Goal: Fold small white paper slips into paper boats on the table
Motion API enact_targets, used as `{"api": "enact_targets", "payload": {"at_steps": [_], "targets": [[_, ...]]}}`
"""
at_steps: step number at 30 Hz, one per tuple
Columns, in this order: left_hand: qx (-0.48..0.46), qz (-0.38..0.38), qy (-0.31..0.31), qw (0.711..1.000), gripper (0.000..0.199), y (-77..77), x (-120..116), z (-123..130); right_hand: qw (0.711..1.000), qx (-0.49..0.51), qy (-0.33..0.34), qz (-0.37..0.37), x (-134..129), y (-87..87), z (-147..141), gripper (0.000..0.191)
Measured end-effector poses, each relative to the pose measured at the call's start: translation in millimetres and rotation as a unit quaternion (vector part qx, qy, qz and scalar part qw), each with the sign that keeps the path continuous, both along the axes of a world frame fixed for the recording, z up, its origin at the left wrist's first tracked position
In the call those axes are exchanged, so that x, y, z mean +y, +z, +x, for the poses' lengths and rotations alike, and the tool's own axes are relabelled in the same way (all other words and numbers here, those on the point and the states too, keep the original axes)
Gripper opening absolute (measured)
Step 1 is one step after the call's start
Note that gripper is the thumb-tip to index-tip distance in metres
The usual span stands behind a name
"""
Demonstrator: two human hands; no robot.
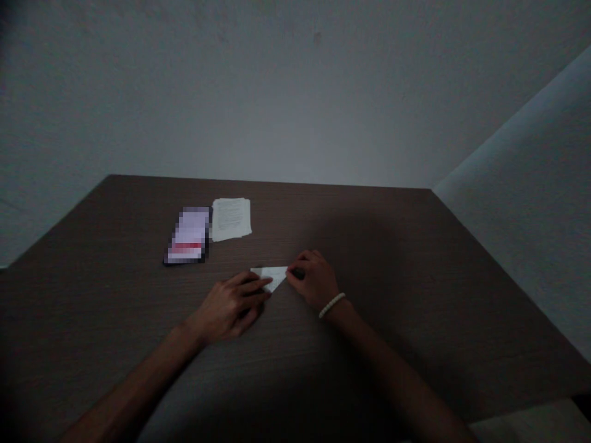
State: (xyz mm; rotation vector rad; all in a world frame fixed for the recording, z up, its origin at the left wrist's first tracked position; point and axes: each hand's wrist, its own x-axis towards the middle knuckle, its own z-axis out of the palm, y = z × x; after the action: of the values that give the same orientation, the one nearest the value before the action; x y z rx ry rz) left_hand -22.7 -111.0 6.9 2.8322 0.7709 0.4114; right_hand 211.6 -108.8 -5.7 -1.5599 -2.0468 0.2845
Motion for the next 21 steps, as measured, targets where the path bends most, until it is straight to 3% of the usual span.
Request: {"api": "enact_targets", "payload": {"at_steps": [7,15,21], "targets": [[0.01,0.006,-0.001,1.0,0.029,-1.0,0,0,1.0,-0.001,-0.023,0.022,0,1.5,3,0.003],[-0.003,0.006,0.006,1.0,0.028,-2.6,0,1,0.998,-0.022,0.063,0.01,-1,5.9,-6,0.017],[-0.054,0.012,0.037,0.998,0.022,-9.3,5,2,0.995,-0.062,0.079,-0.027,3,11.2,-8,0.032]]}}
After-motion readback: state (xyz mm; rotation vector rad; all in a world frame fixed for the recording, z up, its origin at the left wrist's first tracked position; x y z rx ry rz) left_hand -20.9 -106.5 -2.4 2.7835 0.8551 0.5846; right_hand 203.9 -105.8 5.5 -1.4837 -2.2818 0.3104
